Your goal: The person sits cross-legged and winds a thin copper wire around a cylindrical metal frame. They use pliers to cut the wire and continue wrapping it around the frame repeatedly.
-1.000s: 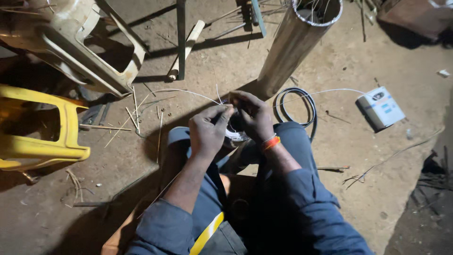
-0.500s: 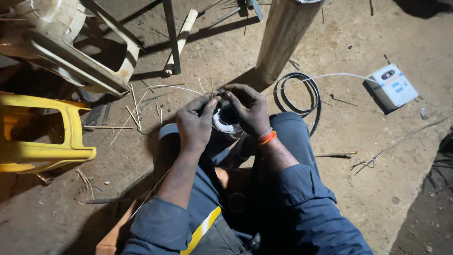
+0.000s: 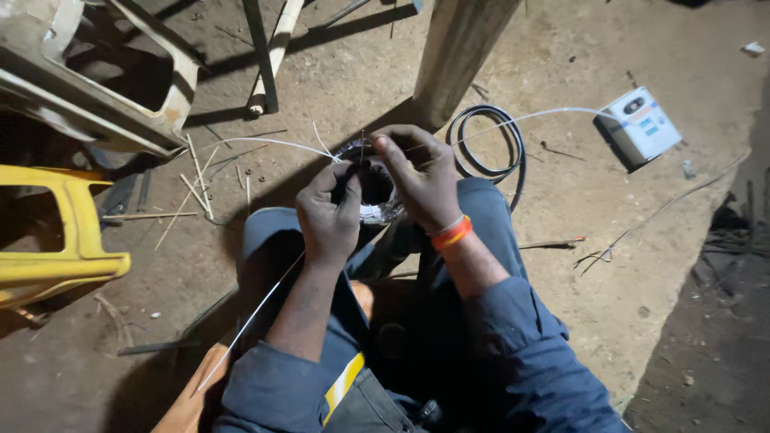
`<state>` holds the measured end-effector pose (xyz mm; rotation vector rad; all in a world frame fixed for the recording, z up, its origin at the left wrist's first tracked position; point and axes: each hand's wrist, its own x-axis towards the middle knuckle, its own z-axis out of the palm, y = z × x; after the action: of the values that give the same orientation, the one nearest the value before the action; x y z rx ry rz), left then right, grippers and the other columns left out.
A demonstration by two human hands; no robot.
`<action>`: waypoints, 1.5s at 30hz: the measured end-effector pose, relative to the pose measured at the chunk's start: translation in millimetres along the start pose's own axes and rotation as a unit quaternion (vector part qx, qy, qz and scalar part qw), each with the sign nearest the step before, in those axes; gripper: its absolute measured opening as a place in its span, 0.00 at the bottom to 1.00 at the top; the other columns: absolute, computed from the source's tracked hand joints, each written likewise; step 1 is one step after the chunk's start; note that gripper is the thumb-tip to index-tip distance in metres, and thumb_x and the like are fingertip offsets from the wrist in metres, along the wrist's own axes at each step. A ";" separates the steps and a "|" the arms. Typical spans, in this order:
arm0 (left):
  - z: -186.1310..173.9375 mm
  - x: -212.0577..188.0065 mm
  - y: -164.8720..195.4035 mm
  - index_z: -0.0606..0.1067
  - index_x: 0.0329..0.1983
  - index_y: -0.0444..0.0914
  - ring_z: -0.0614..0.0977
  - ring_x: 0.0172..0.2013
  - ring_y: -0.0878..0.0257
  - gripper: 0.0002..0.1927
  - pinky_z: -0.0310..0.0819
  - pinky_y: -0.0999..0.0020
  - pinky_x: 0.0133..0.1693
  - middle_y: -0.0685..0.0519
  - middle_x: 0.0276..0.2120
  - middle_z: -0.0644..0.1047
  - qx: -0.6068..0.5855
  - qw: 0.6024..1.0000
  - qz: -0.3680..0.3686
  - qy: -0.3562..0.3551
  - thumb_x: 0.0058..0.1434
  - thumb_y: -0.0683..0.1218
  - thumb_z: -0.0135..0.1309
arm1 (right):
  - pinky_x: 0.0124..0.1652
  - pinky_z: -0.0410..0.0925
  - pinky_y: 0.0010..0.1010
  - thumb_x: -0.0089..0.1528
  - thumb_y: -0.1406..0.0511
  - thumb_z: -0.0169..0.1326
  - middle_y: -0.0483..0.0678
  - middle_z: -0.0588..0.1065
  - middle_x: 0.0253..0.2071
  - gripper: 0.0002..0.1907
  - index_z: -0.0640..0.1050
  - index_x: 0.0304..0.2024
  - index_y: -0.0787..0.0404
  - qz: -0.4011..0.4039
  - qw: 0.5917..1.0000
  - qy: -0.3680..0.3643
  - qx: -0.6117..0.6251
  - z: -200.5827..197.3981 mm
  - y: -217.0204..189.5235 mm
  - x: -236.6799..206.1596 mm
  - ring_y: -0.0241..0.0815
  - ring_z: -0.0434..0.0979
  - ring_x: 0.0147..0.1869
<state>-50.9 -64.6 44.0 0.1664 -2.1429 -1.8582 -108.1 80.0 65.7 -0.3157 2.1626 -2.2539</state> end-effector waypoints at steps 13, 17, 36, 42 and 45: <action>-14.0 -14.9 -20.8 0.80 0.48 0.32 0.84 0.39 0.69 0.03 0.81 0.73 0.44 0.51 0.39 0.84 -0.190 0.977 0.010 -0.091 0.74 0.38 0.59 | 0.39 0.75 0.27 0.60 0.67 0.63 0.46 0.82 0.36 0.10 0.83 0.45 0.58 0.120 0.875 -0.257 -0.393 -56.9 -184.7 -196.6 0.37 0.84 0.38; -15.9 -11.5 -34.1 0.81 0.47 0.32 0.86 0.39 0.68 0.03 0.83 0.72 0.43 0.51 0.39 0.85 -0.178 0.977 0.063 -0.098 0.76 0.38 0.59 | 0.45 0.74 0.40 0.57 0.61 0.58 0.59 0.76 0.50 0.25 0.75 0.56 0.61 0.140 0.777 -0.416 -0.451 -86.0 -162.7 -306.2 0.57 0.80 0.48; -13.1 -0.8 -17.7 0.82 0.41 0.32 0.80 0.29 0.72 0.07 0.74 0.77 0.32 0.56 0.29 0.80 -0.205 0.975 -0.034 -0.079 0.69 0.42 0.58 | 0.43 0.77 0.37 0.67 0.66 0.51 0.50 0.82 0.40 0.13 0.74 0.55 0.60 0.174 0.871 -0.192 -0.417 -55.4 -125.9 -143.9 0.45 0.83 0.44; -13.8 6.0 -7.9 0.83 0.41 0.33 0.83 0.33 0.66 0.07 0.76 0.71 0.38 0.50 0.32 0.84 -0.083 0.995 0.047 -0.032 0.66 0.42 0.59 | 0.39 0.70 0.52 0.66 0.67 0.54 0.61 0.78 0.39 0.18 0.70 0.58 0.64 -0.013 0.827 -0.181 -0.532 -3.0 -79.6 -50.1 0.64 0.78 0.43; -13.5 8.3 -5.3 0.82 0.42 0.33 0.84 0.34 0.66 0.07 0.77 0.70 0.38 0.49 0.33 0.85 -0.108 0.993 0.028 -0.038 0.66 0.42 0.57 | 0.39 0.70 0.52 0.64 0.70 0.54 0.62 0.77 0.40 0.19 0.70 0.58 0.64 -0.034 0.821 -0.169 -0.545 5.6 -68.4 -47.6 0.65 0.78 0.42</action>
<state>-55.4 -80.6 41.6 -0.0126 -1.9544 -2.0766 -51.2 84.6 126.8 -0.6990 2.9223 -0.6047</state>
